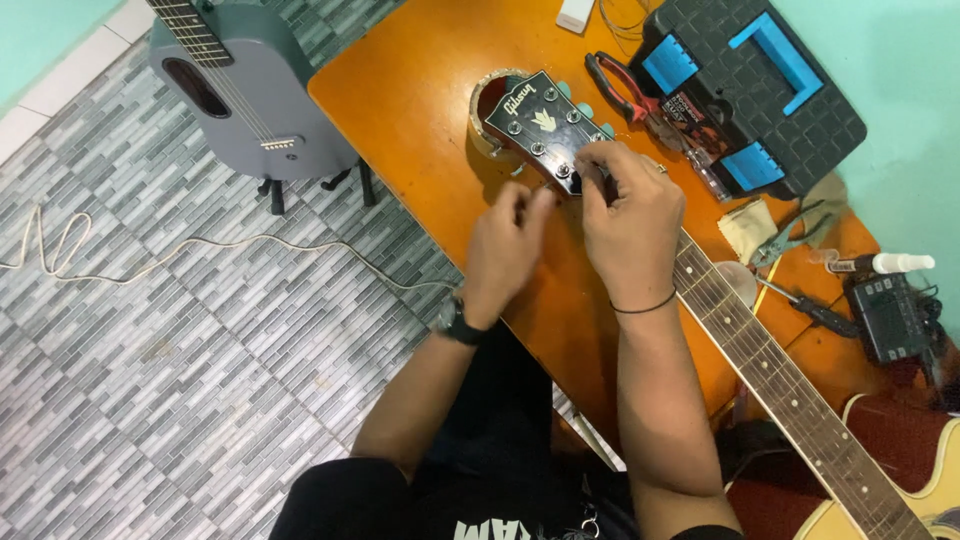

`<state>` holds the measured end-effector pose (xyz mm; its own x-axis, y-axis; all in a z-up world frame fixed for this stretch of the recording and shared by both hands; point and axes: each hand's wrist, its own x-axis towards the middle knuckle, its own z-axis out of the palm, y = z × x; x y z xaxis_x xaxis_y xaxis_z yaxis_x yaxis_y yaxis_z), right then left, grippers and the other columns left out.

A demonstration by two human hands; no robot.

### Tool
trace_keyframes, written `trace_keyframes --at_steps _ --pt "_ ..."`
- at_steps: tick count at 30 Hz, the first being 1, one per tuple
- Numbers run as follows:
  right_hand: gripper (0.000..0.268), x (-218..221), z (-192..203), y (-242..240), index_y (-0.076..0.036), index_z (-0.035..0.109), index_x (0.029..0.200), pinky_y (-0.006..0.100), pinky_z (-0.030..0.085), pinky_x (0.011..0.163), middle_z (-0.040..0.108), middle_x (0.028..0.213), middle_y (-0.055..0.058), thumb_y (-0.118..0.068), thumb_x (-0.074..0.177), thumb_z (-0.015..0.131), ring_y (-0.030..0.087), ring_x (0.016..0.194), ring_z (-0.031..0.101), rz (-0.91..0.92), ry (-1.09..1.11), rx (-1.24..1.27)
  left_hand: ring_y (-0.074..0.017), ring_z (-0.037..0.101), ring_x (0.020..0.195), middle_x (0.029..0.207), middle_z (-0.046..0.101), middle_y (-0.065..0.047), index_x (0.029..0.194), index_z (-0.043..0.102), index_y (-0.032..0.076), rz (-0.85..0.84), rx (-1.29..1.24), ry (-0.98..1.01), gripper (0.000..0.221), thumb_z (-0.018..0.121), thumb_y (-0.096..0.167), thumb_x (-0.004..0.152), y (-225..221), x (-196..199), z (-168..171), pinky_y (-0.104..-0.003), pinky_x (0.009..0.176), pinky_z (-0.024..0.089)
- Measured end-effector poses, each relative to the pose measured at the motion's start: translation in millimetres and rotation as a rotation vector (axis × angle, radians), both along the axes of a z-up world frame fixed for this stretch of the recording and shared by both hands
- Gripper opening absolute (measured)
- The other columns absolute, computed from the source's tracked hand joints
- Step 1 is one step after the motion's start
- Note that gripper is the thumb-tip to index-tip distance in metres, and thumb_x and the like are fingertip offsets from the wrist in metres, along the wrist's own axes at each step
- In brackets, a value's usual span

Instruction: A person is restringing an acoustic guitar by uncoiling a new string, inserting it into the bridge, and threading it through the tuning peg.

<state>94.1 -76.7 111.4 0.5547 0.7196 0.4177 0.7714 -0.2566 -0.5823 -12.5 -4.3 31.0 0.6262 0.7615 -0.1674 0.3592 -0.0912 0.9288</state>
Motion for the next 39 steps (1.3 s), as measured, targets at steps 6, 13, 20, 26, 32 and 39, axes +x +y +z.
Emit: trace_keyframes --at_steps 6,13,20,26,32,39 --pt "0.02 7.6 -13.2 -1.0 -0.011 0.073 0.102 0.042 0.056 0.075 0.073 0.084 0.009 0.007 0.093 0.07 0.035 0.086 0.072 0.038 -0.114 0.0 -0.0287 0.072 0.068 0.077 0.063 -0.001 0.108 0.06 0.018 -0.032 0.807 -0.018 0.011 0.055 0.027 0.103 14.3 2.4 -39.2 -0.039 0.056 0.058" --pt "0.021 1.2 -10.9 -2.6 -0.008 0.075 0.102 0.035 0.057 0.078 0.074 0.084 0.007 0.01 0.093 0.071 0.029 0.087 0.071 0.103 -0.288 -0.05 -0.0238 0.071 0.06 0.071 0.06 -0.001 0.102 0.057 0.018 -0.032 0.952 0.102 0.025 0.047 0.041 0.106 13.7 -1.0 -28.8 -0.037 0.052 0.056" --pt "0.018 9.5 -0.4 -1.2 -0.007 0.075 0.1 0.045 0.056 0.08 0.075 0.088 0.013 0.009 0.09 0.073 0.038 0.089 0.072 0.171 -0.15 -0.071 -0.0306 0.069 0.06 0.058 0.061 -0.006 0.077 0.056 0.013 -0.013 0.596 -0.048 0.041 0.044 0.038 0.107 16.4 -1.9 -7.6 -0.038 0.05 0.052" --pt "0.018 23.2 8.2 7.2 -0.015 0.079 0.099 0.037 0.055 0.075 0.074 0.081 0.004 0.0 0.09 0.078 0.026 0.083 0.074 0.146 -0.001 -0.213 -0.0046 0.029 0.035 0.047 0.025 0.009 0.075 0.055 0.01 -0.061 -1.148 -0.623 0.042 0.05 0.043 0.102 18.5 9.4 -35.2 -0.018 0.031 0.024" --pt "0.022 24.9 25.6 14.2 -0.015 0.082 0.101 0.035 0.056 0.073 0.075 0.079 0.004 0.003 0.089 0.076 0.027 0.078 0.074 0.162 -0.065 -0.344 -0.044 0.072 0.086 0.089 0.07 -0.022 0.106 0.063 0.008 -0.019 0.156 -0.032 0.049 0.04 0.051 0.106 7.3 -10.9 0.9 -0.05 0.069 0.058" --pt "0.011 28.6 36.4 19.2 -0.01 0.081 0.097 0.031 0.06 0.078 0.079 0.088 0.003 -0.003 0.089 0.077 0.015 0.08 0.075 0.259 -0.145 -0.42 -0.0213 0.049 0.049 0.067 0.054 -0.002 0.078 0.051 0.011 0.05 0.842 -0.144 0.036 0.05 0.03 0.108 13.3 -3.3 -20.2 -0.036 0.041 0.033"
